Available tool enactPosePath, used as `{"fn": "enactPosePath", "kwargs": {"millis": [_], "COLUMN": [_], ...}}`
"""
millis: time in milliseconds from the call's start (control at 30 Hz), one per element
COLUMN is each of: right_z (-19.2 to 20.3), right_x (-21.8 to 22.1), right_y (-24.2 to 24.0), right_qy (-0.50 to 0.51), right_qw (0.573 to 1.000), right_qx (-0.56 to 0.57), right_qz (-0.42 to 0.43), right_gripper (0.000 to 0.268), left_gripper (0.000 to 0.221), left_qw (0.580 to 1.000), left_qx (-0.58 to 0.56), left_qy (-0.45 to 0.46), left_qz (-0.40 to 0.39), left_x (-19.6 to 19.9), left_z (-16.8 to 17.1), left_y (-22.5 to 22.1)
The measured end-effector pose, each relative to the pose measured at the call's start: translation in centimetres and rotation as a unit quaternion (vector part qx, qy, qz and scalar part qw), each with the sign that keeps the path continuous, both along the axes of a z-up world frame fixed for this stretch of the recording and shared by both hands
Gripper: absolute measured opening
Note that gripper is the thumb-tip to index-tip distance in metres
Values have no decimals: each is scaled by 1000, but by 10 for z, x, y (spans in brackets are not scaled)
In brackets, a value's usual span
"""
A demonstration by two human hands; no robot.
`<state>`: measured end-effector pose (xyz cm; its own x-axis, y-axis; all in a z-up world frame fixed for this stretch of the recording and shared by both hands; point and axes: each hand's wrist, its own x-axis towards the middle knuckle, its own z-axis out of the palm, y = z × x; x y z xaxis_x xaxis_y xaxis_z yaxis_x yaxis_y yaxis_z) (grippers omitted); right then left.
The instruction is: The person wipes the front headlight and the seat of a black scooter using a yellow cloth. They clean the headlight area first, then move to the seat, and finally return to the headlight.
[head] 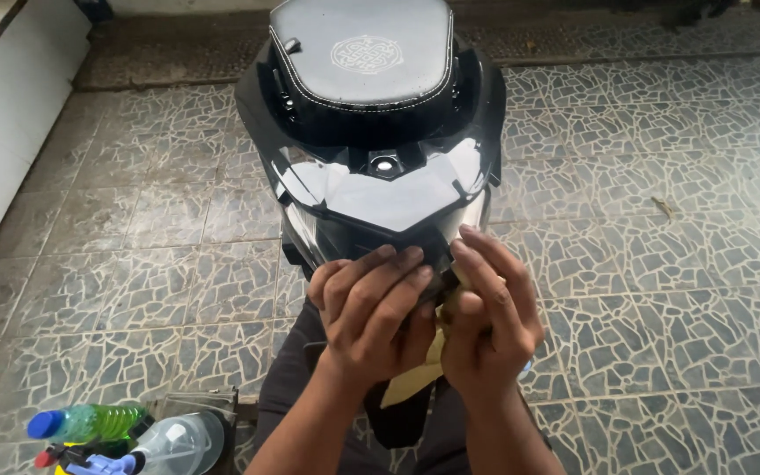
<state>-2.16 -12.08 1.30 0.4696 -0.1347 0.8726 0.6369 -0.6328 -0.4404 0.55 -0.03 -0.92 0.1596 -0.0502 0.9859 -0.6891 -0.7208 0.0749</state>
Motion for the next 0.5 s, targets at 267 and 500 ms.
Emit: {"fn": "enactPosePath", "kwargs": {"millis": [267, 500], "right_z": [-2, 1], "right_x": [36, 41], "right_y": [-2, -12], "right_qy": [-61, 5], "right_qw": [998, 995], "right_qx": [4, 74], "right_qz": [15, 67], "right_gripper": [47, 41], "left_gripper": [21, 21], "left_qw": [994, 997], "left_qx": [-84, -63], "left_qy": [-62, -44], "left_qz": [-21, -19], "left_x": [12, 5], "left_z": [-3, 4], "left_y": [-10, -8]}}
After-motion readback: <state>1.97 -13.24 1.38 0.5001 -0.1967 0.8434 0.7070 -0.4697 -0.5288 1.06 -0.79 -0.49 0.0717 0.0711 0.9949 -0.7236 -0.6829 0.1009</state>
